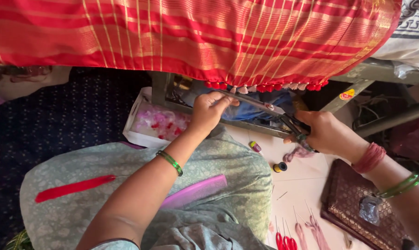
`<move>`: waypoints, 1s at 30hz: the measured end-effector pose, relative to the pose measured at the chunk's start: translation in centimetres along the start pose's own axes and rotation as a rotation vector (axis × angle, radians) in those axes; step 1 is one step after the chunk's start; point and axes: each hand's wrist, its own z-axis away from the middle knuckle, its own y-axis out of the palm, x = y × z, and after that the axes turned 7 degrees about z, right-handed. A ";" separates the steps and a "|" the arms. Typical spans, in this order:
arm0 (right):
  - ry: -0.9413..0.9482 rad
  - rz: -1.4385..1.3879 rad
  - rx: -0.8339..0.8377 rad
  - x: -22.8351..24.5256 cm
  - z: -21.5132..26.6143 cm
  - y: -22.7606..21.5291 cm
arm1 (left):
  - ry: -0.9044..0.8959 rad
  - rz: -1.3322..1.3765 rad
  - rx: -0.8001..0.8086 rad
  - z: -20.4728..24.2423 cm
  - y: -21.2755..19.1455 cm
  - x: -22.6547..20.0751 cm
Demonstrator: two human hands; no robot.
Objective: The person is attaching and finishing a decorative red and gold border with tassels to a piece of fabric.
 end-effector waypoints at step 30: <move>-0.551 -0.419 -0.105 15.7 -8.2 20.8 | -0.770 0.309 -0.136 26.7 -15.7 -8.2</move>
